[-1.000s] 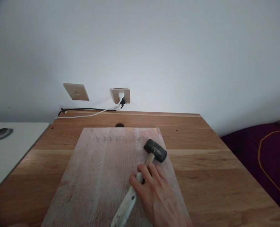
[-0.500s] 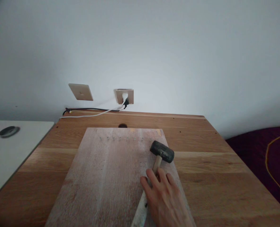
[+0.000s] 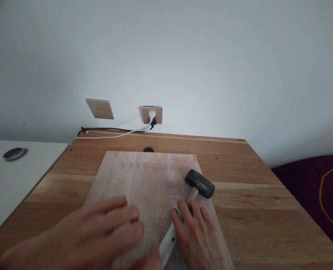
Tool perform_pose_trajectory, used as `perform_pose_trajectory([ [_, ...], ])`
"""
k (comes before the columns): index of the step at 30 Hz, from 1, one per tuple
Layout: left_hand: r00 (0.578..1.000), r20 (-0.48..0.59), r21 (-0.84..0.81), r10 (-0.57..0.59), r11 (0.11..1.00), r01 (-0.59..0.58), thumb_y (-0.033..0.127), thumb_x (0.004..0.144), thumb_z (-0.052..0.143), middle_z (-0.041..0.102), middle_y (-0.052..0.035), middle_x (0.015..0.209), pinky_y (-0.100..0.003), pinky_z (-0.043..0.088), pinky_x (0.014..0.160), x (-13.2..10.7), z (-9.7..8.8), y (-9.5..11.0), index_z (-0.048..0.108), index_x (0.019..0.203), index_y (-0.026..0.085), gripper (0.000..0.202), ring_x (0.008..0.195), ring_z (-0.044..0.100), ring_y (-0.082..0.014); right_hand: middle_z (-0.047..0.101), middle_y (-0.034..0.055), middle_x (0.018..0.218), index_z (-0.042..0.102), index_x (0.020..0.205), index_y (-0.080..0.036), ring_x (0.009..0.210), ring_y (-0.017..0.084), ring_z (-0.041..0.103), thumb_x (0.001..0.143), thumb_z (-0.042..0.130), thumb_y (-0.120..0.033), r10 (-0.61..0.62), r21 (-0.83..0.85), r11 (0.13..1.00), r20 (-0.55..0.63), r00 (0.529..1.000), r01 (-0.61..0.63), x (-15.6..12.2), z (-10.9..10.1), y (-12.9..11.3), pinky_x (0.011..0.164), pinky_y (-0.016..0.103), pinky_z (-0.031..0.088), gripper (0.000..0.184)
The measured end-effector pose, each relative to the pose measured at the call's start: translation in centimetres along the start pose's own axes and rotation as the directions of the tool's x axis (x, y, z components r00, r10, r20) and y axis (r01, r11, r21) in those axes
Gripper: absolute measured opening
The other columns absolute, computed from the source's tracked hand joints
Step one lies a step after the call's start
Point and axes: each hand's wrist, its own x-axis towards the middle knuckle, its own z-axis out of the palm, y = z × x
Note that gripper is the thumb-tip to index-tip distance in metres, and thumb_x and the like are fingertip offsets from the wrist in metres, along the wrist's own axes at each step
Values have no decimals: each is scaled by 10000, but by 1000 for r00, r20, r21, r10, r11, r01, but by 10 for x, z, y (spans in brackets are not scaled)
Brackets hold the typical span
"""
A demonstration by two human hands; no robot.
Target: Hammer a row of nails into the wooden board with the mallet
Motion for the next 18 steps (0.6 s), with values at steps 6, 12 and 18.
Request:
perform_pose_trajectory([
  [6, 799, 398, 142, -450, 891, 432, 247, 952, 617, 664, -81, 1173, -377, 539, 956, 2, 29, -101, 692, 1124, 217, 189, 1054, 673, -234, 750, 66, 1040, 701, 979, -228, 863, 293, 681, 717, 515, 57, -20, 84, 996, 59, 998, 14, -4, 0, 8, 714, 424, 548, 430],
  [12, 734, 499, 35, -460, 857, 513, 145, 917, 536, 672, -55, 1109, -313, 505, 866, -10, 44, -134, 669, 1067, 207, 210, 981, 674, -200, 755, 40, 1009, 751, 1064, -251, 842, 268, 737, 749, 515, 89, -78, 177, 983, 217, 973, 39, 1, -4, 23, 689, 410, 597, 519],
  [18, 756, 483, 9, -443, 865, 501, 126, 970, 418, 700, -50, 1047, -321, 479, 829, -12, 51, -136, 636, 953, 201, 231, 940, 672, -196, 765, 51, 1084, 706, 1290, -219, 905, 197, 753, 825, 481, 102, -109, 211, 975, 193, 975, 67, 38, -22, 46, 759, 318, 591, 608],
])
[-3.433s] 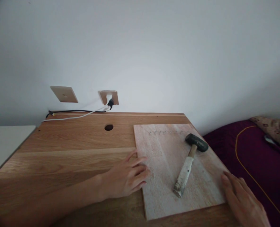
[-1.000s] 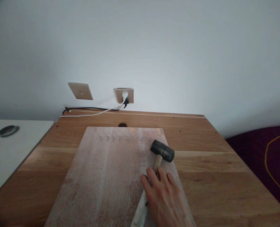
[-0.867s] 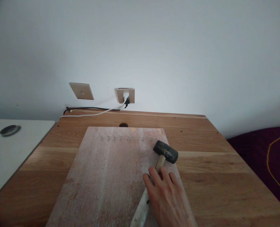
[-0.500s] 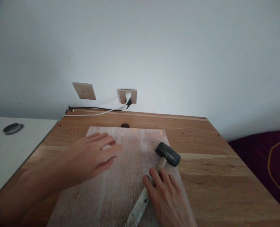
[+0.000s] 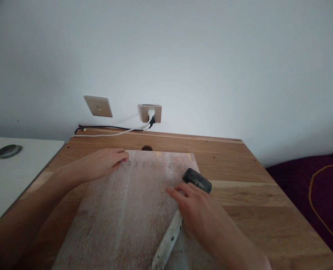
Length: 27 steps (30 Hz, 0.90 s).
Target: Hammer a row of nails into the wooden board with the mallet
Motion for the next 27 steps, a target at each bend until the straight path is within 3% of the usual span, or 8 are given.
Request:
perform_pose_trajectory([
  [3, 999, -41, -4, 32, 999, -32, 185, 1015, 410, 707, -48, 1008, -314, 472, 816, 0, -2, -2, 643, 955, 200, 241, 912, 668, -189, 749, 89, 1047, 729, 1209, -168, 976, 251, 706, 988, 546, -76, 156, -124, 978, -82, 984, -166, 29, -9, 14, 837, 374, 568, 301],
  [5, 998, -52, 16, 20, 1000, -19, 211, 1033, 402, 705, -51, 999, -310, 468, 803, 0, -4, -1, 652, 964, 197, 259, 892, 661, -186, 747, 114, 1085, 739, 1161, -156, 1037, 278, 682, 1043, 521, -146, 287, -227, 929, -61, 956, -293, 48, -10, 21, 900, 402, 532, 248],
  [7, 998, -60, 34, -1, 999, 3, 238, 1049, 397, 703, -60, 1031, -310, 467, 807, 1, -7, 1, 660, 996, 192, 273, 907, 662, -191, 752, 136, 1102, 746, 1123, -144, 1060, 310, 676, 1055, 522, -183, 344, -285, 899, -14, 939, -333, 63, -8, 24, 913, 427, 508, 237],
  [11, 1000, -27, 47, -4, 999, 6, 244, 1054, 415, 698, -71, 1087, -321, 477, 843, 2, -7, 6, 667, 1042, 186, 259, 958, 674, -204, 765, 175, 1012, 753, 1003, -113, 1028, 361, 694, 1028, 583, -207, 355, -324, 894, 85, 931, -310, 77, 0, 25, 879, 450, 490, 196],
  [17, 995, -68, 28, 76, 997, -74, 240, 1052, 425, 702, -65, 1115, -309, 499, 897, 7, 9, 8, 694, 1070, 200, 272, 1021, 670, -193, 756, 175, 1003, 717, 1026, -102, 985, 330, 725, 1000, 460, -16, 399, -300, 889, 135, 907, -346, 81, 8, 33, 788, 387, 471, 272],
  [20, 989, -104, 26, 107, 994, -105, 240, 1053, 432, 704, -61, 1107, -291, 503, 921, 9, 15, 6, 707, 1068, 198, 279, 1016, 664, -170, 756, 145, 1046, 708, 1081, -118, 969, 281, 732, 1031, 447, -44, 396, -224, 905, 139, 908, -361, 82, 7, 34, 766, 345, 472, 276],
  [23, 989, -106, 66, 100, 993, -93, 229, 1052, 435, 704, -69, 1107, -291, 503, 895, 9, 17, 7, 709, 1056, 186, 278, 1008, 665, -172, 748, 95, 1141, 709, 1134, -157, 1016, 207, 725, 1060, 459, -81, 347, -123, 936, 155, 925, -330, 86, 5, 32, 851, 291, 478, 272],
  [27, 997, -60, 139, 45, 990, -36, 205, 1055, 432, 704, -80, 1120, -311, 491, 824, 10, 16, 10, 701, 1054, 178, 271, 991, 674, -203, 756, 110, 1080, 762, 1022, -138, 982, 227, 730, 1057, 520, -129, 323, -67, 946, 195, 926, -316, 92, 7, 32, 863, 302, 479, 245],
])
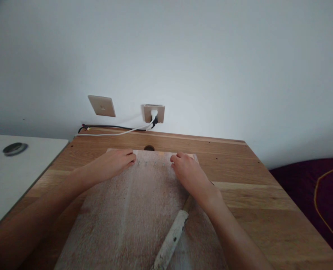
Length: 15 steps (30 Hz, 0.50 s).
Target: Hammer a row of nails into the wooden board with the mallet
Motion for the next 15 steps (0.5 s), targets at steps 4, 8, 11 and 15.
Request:
perform_pose_trajectory([
  [4, 999, -26, 8, -24, 1000, 24, 279, 1075, 434, 699, -69, 1087, -316, 484, 799, 1, -3, 2, 685, 1041, 173, 275, 950, 677, -205, 768, 139, 999, 787, 946, -113, 933, 245, 738, 1050, 544, -138, 3, 22, 1000, 25, 1000, -4, 4, 3, 0, 833, 310, 480, 265],
  [8, 997, -70, -56, -30, 998, 26, 339, 1081, 435, 695, -70, 1105, -318, 492, 826, 2, -8, 5, 687, 1064, 165, 307, 953, 677, -196, 774, 121, 1033, 803, 1001, -127, 958, 231, 732, 1055, 541, -128, -23, 55, 998, 13, 1000, 22, 5, 2, -2, 851, 297, 472, 268],
  [11, 999, -48, -80, -17, 997, 13, 257, 1064, 467, 703, -61, 1104, -318, 496, 853, 4, -8, 6, 710, 1032, 177, 257, 997, 678, -200, 781, 97, 1092, 815, 1048, -163, 969, 217, 733, 1051, 575, -152, -42, 83, 996, 7, 999, 42, 7, 0, -8, 845, 287, 470, 241],
  [15, 999, -48, -110, 24, 994, -29, 194, 1038, 494, 706, -62, 1136, -334, 511, 912, 7, 4, 6, 710, 1057, 182, 217, 1052, 679, -208, 788, 109, 1027, 824, 1016, -156, 956, 249, 742, 1027, 613, -157, -43, 88, 995, 17, 999, 42, 12, -1, -17, 813, 305, 473, 211],
])
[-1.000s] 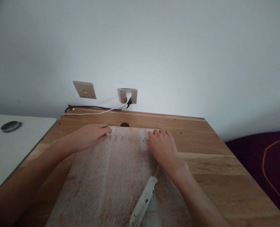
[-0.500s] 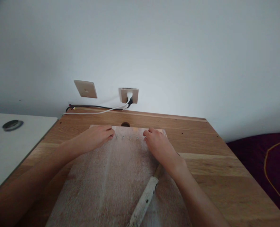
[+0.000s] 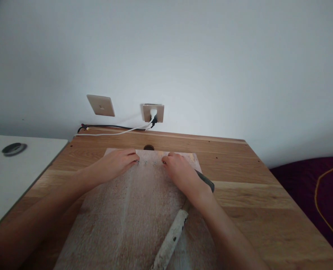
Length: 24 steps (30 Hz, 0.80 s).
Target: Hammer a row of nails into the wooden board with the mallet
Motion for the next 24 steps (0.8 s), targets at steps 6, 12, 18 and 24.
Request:
perform_pose_trajectory([
  [6, 999, -31, -29, 9, 1000, -10, 190, 1033, 504, 690, -72, 1217, -347, 524, 961, 4, 15, -2, 701, 1146, 190, 227, 1119, 673, -218, 775, 127, 1023, 810, 1017, -122, 974, 267, 741, 1030, 569, -113, -11, 31, 999, 15, 1000, 10, 4, 1, -5, 831, 315, 486, 241],
  [12, 997, -57, 44, -43, 998, 45, 294, 1052, 509, 681, -80, 1094, -312, 522, 861, 7, 19, 4, 697, 1075, 162, 231, 992, 675, -204, 780, 101, 1100, 808, 1109, -158, 1026, 241, 727, 1035, 583, -126, -37, 88, 995, -18, 999, 38, 5, -1, -8, 889, 295, 483, 239],
  [18, 993, -81, 27, -82, 996, 85, 299, 1052, 514, 665, -74, 1046, -310, 513, 875, 7, 16, 12, 705, 1033, 160, 237, 969, 661, -196, 779, 120, 983, 816, 970, -135, 926, 241, 729, 1013, 598, -116, -87, 106, 990, -29, 996, 90, 18, 14, -15, 812, 295, 486, 223],
  [24, 994, -87, -79, -66, 995, 59, 246, 1044, 518, 681, -75, 1084, -317, 522, 916, 7, 17, 8, 720, 1060, 162, 219, 1010, 673, -196, 771, 126, 1037, 806, 1047, -139, 958, 239, 723, 1029, 560, -92, -112, 115, 986, -74, 991, 120, 18, 12, -20, 831, 305, 487, 251],
])
